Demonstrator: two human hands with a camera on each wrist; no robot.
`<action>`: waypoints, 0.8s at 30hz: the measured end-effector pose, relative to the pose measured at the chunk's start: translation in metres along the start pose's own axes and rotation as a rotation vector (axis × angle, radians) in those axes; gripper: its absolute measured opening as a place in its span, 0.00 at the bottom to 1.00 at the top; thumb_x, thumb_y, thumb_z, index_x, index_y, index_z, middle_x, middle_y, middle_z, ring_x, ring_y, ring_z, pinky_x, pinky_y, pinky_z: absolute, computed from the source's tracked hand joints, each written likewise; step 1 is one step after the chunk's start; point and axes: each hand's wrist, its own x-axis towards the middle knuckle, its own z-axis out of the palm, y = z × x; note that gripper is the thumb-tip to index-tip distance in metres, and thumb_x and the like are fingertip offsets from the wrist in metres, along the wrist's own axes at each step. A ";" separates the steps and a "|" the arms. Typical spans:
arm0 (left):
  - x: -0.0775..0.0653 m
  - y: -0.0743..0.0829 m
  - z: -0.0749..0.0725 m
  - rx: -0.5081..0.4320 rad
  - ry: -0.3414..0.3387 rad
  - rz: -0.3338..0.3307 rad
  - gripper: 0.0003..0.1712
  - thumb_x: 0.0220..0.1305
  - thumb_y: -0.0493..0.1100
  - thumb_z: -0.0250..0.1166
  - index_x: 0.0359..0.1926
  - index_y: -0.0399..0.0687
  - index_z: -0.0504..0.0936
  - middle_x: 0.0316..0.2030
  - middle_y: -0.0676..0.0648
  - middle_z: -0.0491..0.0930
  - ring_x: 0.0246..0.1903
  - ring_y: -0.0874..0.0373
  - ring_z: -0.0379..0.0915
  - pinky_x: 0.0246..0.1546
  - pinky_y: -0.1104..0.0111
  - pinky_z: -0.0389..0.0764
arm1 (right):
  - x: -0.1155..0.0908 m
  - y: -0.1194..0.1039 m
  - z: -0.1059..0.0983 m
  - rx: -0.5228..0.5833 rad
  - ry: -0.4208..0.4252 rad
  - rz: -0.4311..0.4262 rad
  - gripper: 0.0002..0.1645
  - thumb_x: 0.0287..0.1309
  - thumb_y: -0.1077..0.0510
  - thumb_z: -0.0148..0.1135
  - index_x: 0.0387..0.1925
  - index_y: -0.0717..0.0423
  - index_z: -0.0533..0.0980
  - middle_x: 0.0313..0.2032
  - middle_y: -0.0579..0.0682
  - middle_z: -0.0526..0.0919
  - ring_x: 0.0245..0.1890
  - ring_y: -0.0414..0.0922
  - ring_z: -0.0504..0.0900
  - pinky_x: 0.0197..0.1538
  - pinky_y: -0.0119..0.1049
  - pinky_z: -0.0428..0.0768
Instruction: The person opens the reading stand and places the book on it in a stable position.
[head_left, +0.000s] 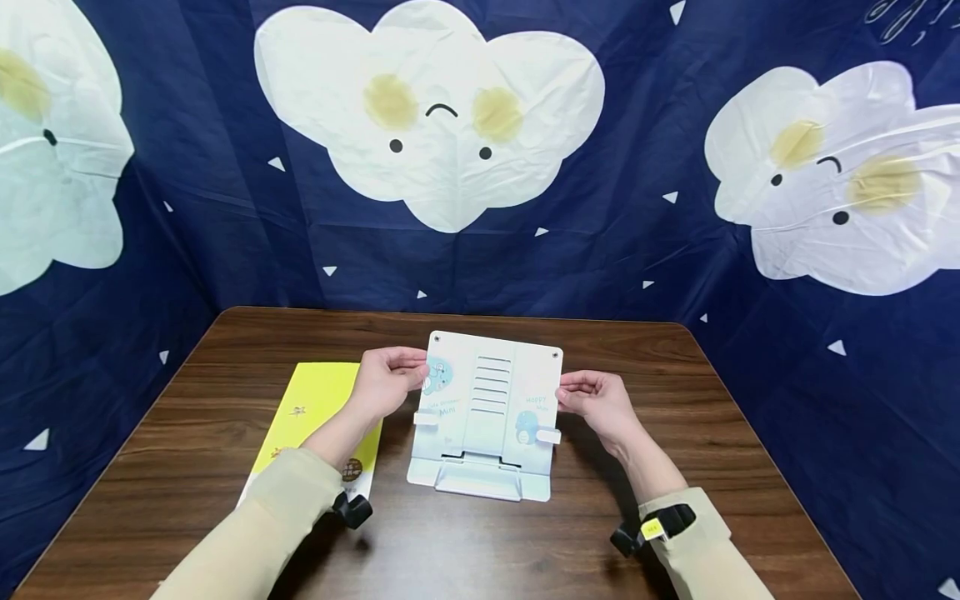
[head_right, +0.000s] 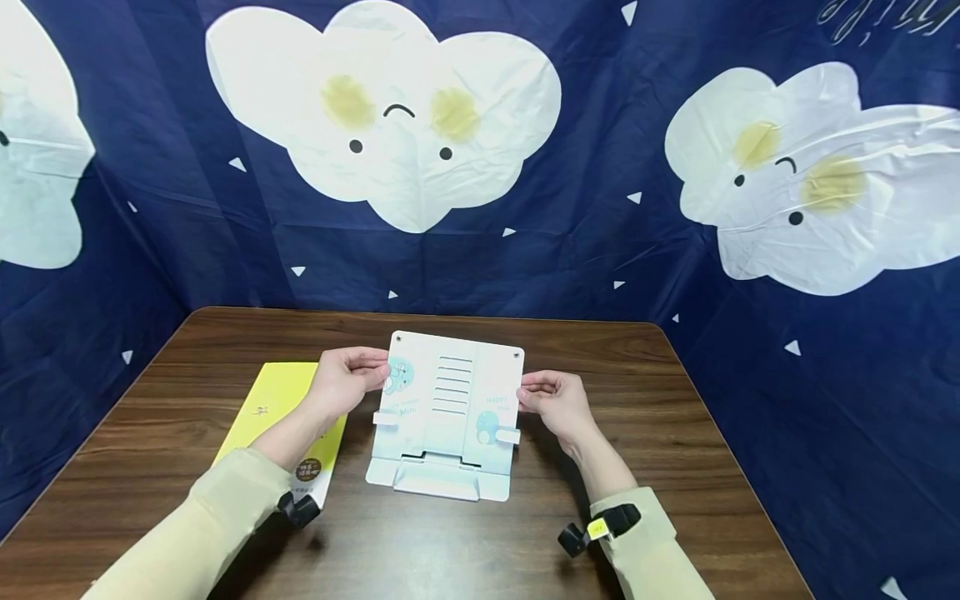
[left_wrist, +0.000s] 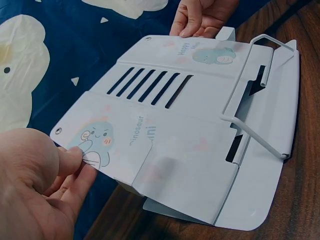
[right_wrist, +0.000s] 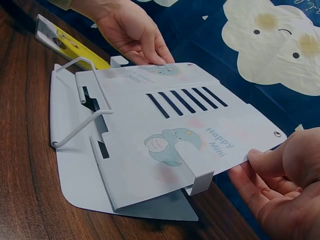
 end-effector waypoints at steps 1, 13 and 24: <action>0.000 0.001 0.000 0.004 -0.002 0.002 0.12 0.68 0.31 0.72 0.52 0.32 0.87 0.42 0.37 0.87 0.38 0.54 0.87 0.42 0.65 0.89 | -0.001 0.000 0.000 0.003 0.002 -0.003 0.13 0.66 0.76 0.65 0.51 0.80 0.78 0.39 0.62 0.86 0.37 0.45 0.87 0.47 0.42 0.89; 0.004 0.009 -0.001 0.057 -0.009 0.024 0.12 0.69 0.31 0.72 0.52 0.36 0.88 0.43 0.38 0.87 0.40 0.52 0.87 0.42 0.67 0.88 | -0.011 -0.002 0.001 0.055 0.005 -0.020 0.11 0.66 0.77 0.64 0.49 0.81 0.78 0.39 0.64 0.85 0.36 0.46 0.87 0.46 0.41 0.89; 0.005 0.014 -0.002 0.230 0.023 0.219 0.12 0.68 0.35 0.75 0.51 0.41 0.89 0.42 0.45 0.90 0.41 0.52 0.86 0.43 0.68 0.87 | -0.017 -0.004 0.001 0.080 0.002 -0.047 0.11 0.66 0.77 0.64 0.48 0.80 0.79 0.37 0.61 0.85 0.36 0.46 0.88 0.46 0.43 0.89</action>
